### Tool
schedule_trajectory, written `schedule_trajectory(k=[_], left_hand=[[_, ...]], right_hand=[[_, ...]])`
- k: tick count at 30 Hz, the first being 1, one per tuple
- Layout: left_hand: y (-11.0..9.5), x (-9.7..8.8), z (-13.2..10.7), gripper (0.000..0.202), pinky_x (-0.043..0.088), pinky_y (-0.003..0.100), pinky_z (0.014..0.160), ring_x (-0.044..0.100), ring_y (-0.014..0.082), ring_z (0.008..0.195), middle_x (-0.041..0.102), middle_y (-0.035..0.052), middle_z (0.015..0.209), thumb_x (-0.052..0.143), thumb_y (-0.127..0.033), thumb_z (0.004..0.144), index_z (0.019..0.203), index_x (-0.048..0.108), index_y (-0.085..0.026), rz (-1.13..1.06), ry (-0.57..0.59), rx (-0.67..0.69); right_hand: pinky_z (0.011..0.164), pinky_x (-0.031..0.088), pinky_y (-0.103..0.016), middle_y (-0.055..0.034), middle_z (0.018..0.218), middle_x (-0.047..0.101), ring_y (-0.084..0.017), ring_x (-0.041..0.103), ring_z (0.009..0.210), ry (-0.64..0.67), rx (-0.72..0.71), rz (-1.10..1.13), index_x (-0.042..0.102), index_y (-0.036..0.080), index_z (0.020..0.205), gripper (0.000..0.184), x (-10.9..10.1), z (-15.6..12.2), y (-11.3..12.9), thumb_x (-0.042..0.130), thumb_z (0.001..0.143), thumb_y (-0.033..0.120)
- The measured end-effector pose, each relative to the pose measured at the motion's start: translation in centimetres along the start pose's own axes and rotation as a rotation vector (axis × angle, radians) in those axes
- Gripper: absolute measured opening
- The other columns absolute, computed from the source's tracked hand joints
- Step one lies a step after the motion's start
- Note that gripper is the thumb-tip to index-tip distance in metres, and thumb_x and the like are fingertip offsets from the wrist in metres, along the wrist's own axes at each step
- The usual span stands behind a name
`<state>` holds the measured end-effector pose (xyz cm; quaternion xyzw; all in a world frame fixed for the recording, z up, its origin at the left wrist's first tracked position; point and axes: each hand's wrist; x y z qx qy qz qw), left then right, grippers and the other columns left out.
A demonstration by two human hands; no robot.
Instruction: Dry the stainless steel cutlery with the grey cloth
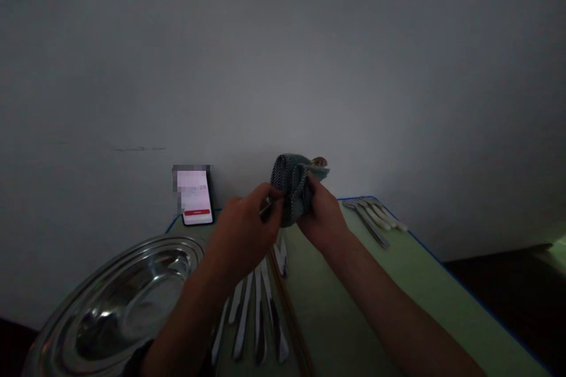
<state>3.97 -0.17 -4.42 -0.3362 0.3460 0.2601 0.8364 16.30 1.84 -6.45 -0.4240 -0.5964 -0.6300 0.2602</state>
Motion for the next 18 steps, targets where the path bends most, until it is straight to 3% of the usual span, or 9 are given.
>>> schedule_trajectory(k=[5,9,15,18], left_hand=[[-0.6,-0.6,-0.2,0.021,0.034,0.020,0.045,0.053,0.0094,0.045,0.066,-0.0005,0.061,0.047,-0.032,0.083,0.092,0.058,-0.017,-0.070,0.087,0.119],[-0.5,-1.3,-0.1,0.025,0.033,0.019,0.043,0.050,0.0083,0.041,0.062,-0.0024,0.054,0.043,-0.036,0.084,0.089,0.059,-0.017,-0.105,0.105,0.177],[-0.4,-0.7,-0.1,0.026,0.032,0.020,0.040,0.048,0.0103,0.037,0.054,-0.0053,0.047,0.036,-0.042,0.086,0.084,0.045,-0.018,-0.093,0.005,0.024],[-0.6,0.2,0.1,0.028,0.032,0.021,0.041,0.053,0.0137,0.044,0.055,-0.0032,0.052,0.033,-0.047,0.086,0.084,0.039,-0.020,-0.077,0.003,-0.055]], right_hand=[[0.079,0.050,-0.026,-0.0009,0.085,0.068,-0.012,0.062,0.078,-0.058,-0.104,0.065,0.061,0.017,0.091,0.031,0.0,0.3,2.1,0.039,0.089,0.039],[0.082,0.049,-0.028,-0.0009,0.089,0.067,-0.012,0.061,0.079,-0.042,-0.129,0.062,0.060,0.019,0.092,0.030,-0.1,0.1,1.3,0.039,0.088,0.040],[0.084,0.046,-0.027,-0.0033,0.090,0.066,-0.012,0.062,0.080,0.119,-0.033,0.044,0.056,0.016,0.094,0.025,0.0,-1.2,-1.7,0.042,0.088,0.035],[0.080,0.047,-0.029,-0.0039,0.088,0.065,-0.014,0.062,0.079,0.122,-0.037,-0.045,0.055,0.017,0.093,0.024,-0.1,-1.6,-2.0,0.047,0.084,0.037]])
Point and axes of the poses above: each hand's wrist, its own z-axis towards the middle knuckle, its own x-axis out of the palm, y = z × x
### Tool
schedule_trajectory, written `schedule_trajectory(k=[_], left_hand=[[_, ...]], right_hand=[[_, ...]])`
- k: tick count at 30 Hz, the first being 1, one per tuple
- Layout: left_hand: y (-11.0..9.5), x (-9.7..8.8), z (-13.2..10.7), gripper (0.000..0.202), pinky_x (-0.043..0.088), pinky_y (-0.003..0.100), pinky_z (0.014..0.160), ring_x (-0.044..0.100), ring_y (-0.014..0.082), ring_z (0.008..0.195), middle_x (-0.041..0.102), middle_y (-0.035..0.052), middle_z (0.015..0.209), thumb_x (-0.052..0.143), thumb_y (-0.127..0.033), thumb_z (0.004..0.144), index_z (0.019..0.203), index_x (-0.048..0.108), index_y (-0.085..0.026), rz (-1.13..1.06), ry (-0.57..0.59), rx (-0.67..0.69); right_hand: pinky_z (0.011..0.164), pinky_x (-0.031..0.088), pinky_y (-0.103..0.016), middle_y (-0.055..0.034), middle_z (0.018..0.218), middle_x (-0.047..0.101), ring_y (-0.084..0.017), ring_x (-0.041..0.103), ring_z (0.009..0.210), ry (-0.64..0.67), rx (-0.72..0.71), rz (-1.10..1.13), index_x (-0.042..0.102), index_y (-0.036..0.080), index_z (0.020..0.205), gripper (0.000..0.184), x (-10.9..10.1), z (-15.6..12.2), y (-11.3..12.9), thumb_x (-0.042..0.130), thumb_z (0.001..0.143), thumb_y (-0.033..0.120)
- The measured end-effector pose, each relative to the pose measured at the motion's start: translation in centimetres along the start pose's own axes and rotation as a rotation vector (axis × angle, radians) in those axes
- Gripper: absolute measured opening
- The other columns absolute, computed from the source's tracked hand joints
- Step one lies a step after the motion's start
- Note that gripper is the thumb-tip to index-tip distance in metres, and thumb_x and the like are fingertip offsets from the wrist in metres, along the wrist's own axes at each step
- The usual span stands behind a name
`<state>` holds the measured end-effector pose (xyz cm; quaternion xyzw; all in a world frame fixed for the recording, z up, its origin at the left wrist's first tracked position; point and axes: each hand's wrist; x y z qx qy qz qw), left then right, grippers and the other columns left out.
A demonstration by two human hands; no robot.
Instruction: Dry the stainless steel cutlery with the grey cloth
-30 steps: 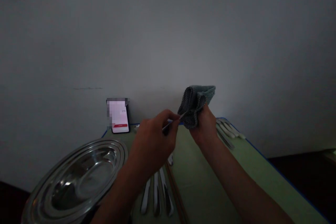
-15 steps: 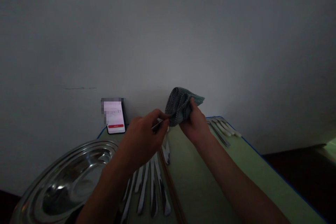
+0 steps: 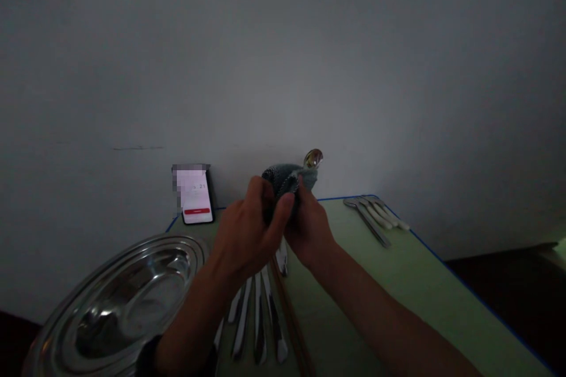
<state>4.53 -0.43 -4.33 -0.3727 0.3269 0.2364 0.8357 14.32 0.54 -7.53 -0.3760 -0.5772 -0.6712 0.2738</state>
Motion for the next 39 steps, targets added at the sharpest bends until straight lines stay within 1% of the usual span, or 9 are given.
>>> schedule_trajectory(k=[7,9,13,18,22,27,32,35,39], left_hand=[[1.1,-1.3,0.4,0.036,0.035,0.023,0.046,0.054,0.0150,0.048,0.054,-0.0027,0.049,0.029,-0.049,0.087,0.070,0.042,-0.021,0.040,0.133,-0.040],[1.4,-2.0,0.3,0.042,0.034,0.023,0.045,0.049,0.0129,0.043,0.049,-0.0036,0.043,0.026,-0.049,0.088,0.062,0.042,-0.020,0.026,0.115,-0.057],[2.0,-3.2,0.1,0.056,0.031,0.022,0.041,0.042,0.0095,0.037,0.044,-0.0031,0.038,0.019,-0.050,0.088,0.049,0.041,-0.018,-0.065,0.099,-0.119],[2.7,-4.1,0.1,0.049,0.027,0.021,0.039,0.040,0.0092,0.037,0.041,-0.0039,0.036,0.041,-0.051,0.081,0.047,0.048,-0.017,0.091,0.027,-0.134],[3.3,-4.0,0.2,0.040,0.033,0.020,0.047,0.048,0.0098,0.046,0.055,-0.0026,0.050,0.039,-0.044,0.084,0.063,0.057,-0.016,0.056,0.126,-0.003],[4.7,-3.6,0.5,0.035,0.034,0.021,0.051,0.050,0.0114,0.051,0.056,-0.0014,0.055,0.036,-0.039,0.085,0.068,0.057,-0.017,0.143,0.222,0.105],[6.2,-3.8,0.7,0.035,0.033,0.022,0.050,0.049,0.0126,0.050,0.056,-0.0008,0.056,0.035,-0.041,0.085,0.067,0.054,-0.018,0.201,0.062,0.005],[5.6,-3.3,0.6,0.034,0.032,0.022,0.050,0.050,0.0128,0.051,0.056,-0.0005,0.058,0.032,-0.039,0.087,0.067,0.050,-0.018,0.228,0.006,-0.009],[3.4,-1.7,0.6,0.031,0.030,0.023,0.051,0.052,0.0137,0.053,0.056,-0.0006,0.057,0.030,-0.035,0.089,0.072,0.049,-0.019,0.253,0.072,0.082]], right_hand=[[0.068,0.044,-0.025,0.0022,0.076,0.058,-0.011,0.054,0.068,-0.013,-0.243,-0.322,0.053,0.020,0.086,0.028,-1.3,1.1,0.7,0.051,0.078,0.046],[0.064,0.042,-0.024,0.0031,0.069,0.054,-0.011,0.049,0.063,0.139,-0.240,-0.564,0.053,0.019,0.080,0.029,-1.7,1.2,1.4,0.051,0.078,0.048],[0.064,0.037,-0.024,0.0020,0.070,0.050,-0.011,0.046,0.066,0.635,-0.149,-1.077,0.055,0.017,0.075,0.024,-1.9,0.8,3.4,0.051,0.080,0.041],[0.063,0.037,-0.023,0.0014,0.073,0.051,-0.011,0.047,0.068,0.807,-0.090,-1.287,0.054,0.017,0.082,0.026,-1.8,0.0,5.7,0.045,0.084,0.041],[0.063,0.038,-0.021,0.0005,0.075,0.054,-0.011,0.049,0.068,0.954,0.004,-1.528,0.054,0.016,0.083,0.028,-1.5,-0.5,6.7,0.043,0.085,0.041],[0.064,0.039,-0.022,-0.0011,0.079,0.060,-0.012,0.053,0.070,0.971,-0.007,-1.693,0.056,0.017,0.084,0.028,-1.9,-0.2,7.2,0.041,0.087,0.040],[0.059,0.039,-0.023,-0.0006,0.068,0.057,-0.013,0.051,0.063,0.865,-0.065,-1.727,0.058,0.017,0.076,0.029,-3.2,0.9,8.5,0.042,0.085,0.040],[0.058,0.038,-0.024,-0.0006,0.069,0.057,-0.013,0.050,0.064,0.890,-0.096,-1.694,0.059,0.017,0.078,0.029,-3.2,0.8,8.4,0.042,0.085,0.040],[0.058,0.035,-0.023,0.0012,0.067,0.056,-0.011,0.047,0.059,0.915,-0.224,-1.654,0.058,0.019,0.079,0.027,-2.1,0.1,6.5,0.040,0.087,0.037]])
Point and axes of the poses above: each hand's wrist, its own z-axis towards the middle knuckle, its own x-axis out of the palm, y = z × x
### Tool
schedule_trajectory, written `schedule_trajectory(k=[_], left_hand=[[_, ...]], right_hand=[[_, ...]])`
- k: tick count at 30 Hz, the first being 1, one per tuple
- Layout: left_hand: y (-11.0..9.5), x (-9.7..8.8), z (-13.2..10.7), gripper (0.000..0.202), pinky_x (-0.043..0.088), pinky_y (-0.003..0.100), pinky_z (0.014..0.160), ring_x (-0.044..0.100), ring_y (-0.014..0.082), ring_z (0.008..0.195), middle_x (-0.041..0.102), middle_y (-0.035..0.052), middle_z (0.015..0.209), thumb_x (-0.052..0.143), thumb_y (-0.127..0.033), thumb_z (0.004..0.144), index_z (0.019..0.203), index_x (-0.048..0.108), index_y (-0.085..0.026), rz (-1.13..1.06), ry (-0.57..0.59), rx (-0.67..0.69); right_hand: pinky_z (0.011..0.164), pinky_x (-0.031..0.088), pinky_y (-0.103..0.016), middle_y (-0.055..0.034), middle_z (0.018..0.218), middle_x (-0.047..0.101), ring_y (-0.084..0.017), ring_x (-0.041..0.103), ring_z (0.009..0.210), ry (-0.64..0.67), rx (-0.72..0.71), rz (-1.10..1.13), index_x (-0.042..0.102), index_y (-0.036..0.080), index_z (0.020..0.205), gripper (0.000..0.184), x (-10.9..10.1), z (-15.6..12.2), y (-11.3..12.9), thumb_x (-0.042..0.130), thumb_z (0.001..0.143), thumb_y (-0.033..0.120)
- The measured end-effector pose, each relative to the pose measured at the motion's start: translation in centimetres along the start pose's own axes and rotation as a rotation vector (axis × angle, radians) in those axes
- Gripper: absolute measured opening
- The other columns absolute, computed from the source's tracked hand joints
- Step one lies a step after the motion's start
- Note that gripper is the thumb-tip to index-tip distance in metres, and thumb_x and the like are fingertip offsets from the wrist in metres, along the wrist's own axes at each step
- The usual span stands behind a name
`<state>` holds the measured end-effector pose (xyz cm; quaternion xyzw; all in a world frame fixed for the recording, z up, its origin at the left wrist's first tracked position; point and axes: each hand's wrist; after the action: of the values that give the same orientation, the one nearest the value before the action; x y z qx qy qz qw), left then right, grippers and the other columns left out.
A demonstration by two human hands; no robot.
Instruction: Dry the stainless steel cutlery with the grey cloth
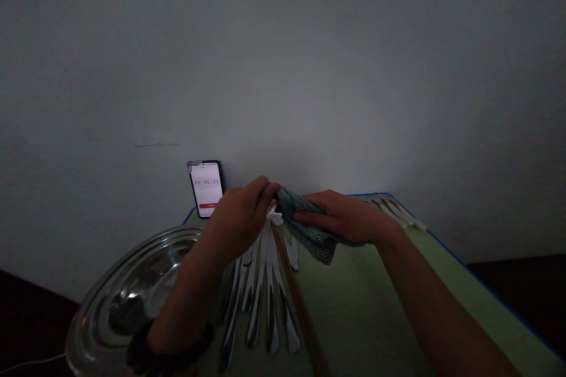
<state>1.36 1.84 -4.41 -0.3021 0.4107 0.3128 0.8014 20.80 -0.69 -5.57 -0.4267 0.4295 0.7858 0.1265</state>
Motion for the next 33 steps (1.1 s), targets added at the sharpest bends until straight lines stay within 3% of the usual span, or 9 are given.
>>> schedule_trajectory(k=[4,9,11,15,20,23,25,29,33], left_hand=[[-0.9,0.2,0.1,0.032,0.029,0.024,0.050,0.050,0.0139,0.049,0.053,-0.0011,0.054,0.030,-0.036,0.089,0.072,0.051,-0.019,0.056,-0.004,0.002],[1.1,-0.4,0.0,0.035,0.032,0.023,0.052,0.053,0.0138,0.054,0.057,0.0009,0.060,0.033,-0.040,0.088,0.071,0.055,-0.018,0.001,-0.024,-0.071],[1.9,-0.7,-0.1,0.034,0.034,0.023,0.052,0.053,0.0131,0.055,0.058,0.0010,0.061,0.036,-0.040,0.086,0.072,0.056,-0.018,-0.051,-0.083,-0.126],[2.4,-1.4,-0.6,0.026,0.039,0.021,0.048,0.053,0.0114,0.051,0.062,0.0013,0.069,0.044,-0.041,0.082,0.088,0.056,-0.019,-0.421,-0.129,-0.192],[2.6,-2.2,-1.6,0.021,0.045,0.024,0.058,0.057,0.0150,0.071,0.063,0.0036,0.087,0.053,-0.033,0.075,0.093,0.059,-0.024,-0.884,-0.094,0.050],[2.7,-2.4,-1.6,0.010,0.044,0.025,0.060,0.055,0.0154,0.071,0.060,0.0026,0.076,0.055,-0.029,0.072,0.076,0.058,-0.021,-0.805,-0.142,0.102],[2.7,-2.5,-1.4,0.018,0.042,0.024,0.055,0.052,0.0130,0.062,0.056,0.0008,0.063,0.051,-0.032,0.076,0.064,0.055,-0.019,-0.649,-0.165,0.036],[2.5,-2.3,-1.2,0.035,0.031,0.020,0.043,0.040,0.0081,0.045,0.044,-0.0036,0.047,0.045,-0.039,0.080,0.053,0.049,-0.017,-0.451,-0.036,-0.122],[2.0,-1.8,-1.2,0.040,0.025,0.018,0.038,0.034,0.0067,0.040,0.040,-0.0048,0.044,0.042,-0.044,0.082,0.053,0.050,-0.017,-0.551,0.230,-0.129]], right_hand=[[0.057,0.033,-0.023,0.0019,0.064,0.054,-0.011,0.045,0.056,-0.105,-0.049,-0.045,0.058,0.019,0.078,0.026,0.9,0.6,0.4,0.040,0.087,0.034],[0.057,0.036,-0.023,0.0009,0.069,0.055,-0.012,0.049,0.062,0.022,0.049,0.021,0.057,0.018,0.078,0.028,-0.9,-0.5,-0.7,0.040,0.086,0.039],[0.057,0.036,-0.022,0.0006,0.068,0.054,-0.012,0.048,0.062,-0.015,0.108,0.023,0.056,0.018,0.075,0.028,-1.7,-1.2,-0.9,0.043,0.085,0.040],[0.053,0.037,-0.022,0.0018,0.064,0.052,-0.011,0.046,0.057,-0.039,0.209,0.191,0.057,0.017,0.072,0.022,-2.5,-2.2,-1.1,0.051,0.080,0.037],[0.040,0.032,-0.019,0.0040,0.057,0.051,-0.007,0.042,0.044,-0.056,0.368,0.691,0.059,0.016,0.072,0.021,-1.9,-2.7,-1.8,0.059,0.073,0.038],[0.036,0.029,-0.018,0.0049,0.052,0.050,-0.006,0.040,0.041,0.015,0.393,0.825,0.059,0.015,0.069,0.021,-1.5,-2.6,-2.1,0.063,0.069,0.036],[0.038,0.031,-0.018,0.0045,0.053,0.051,-0.006,0.042,0.042,0.066,0.405,0.804,0.060,0.015,0.070,0.024,-1.5,-2.5,-2.1,0.063,0.069,0.039],[0.048,0.037,-0.019,0.0027,0.062,0.053,-0.007,0.045,0.052,0.086,0.354,0.533,0.060,0.015,0.074,0.026,-1.8,-2.4,-1.4,0.057,0.075,0.041],[0.050,0.035,-0.020,0.0029,0.061,0.048,-0.009,0.042,0.055,0.106,0.236,0.310,0.057,0.016,0.073,0.024,-1.7,-1.9,-0.2,0.052,0.079,0.039]])
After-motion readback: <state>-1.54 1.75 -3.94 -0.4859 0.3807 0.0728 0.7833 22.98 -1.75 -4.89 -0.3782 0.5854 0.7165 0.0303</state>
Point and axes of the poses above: each hand's wrist, its own z-axis towards the middle knuckle, its own x-axis out of the palm, y = z × x
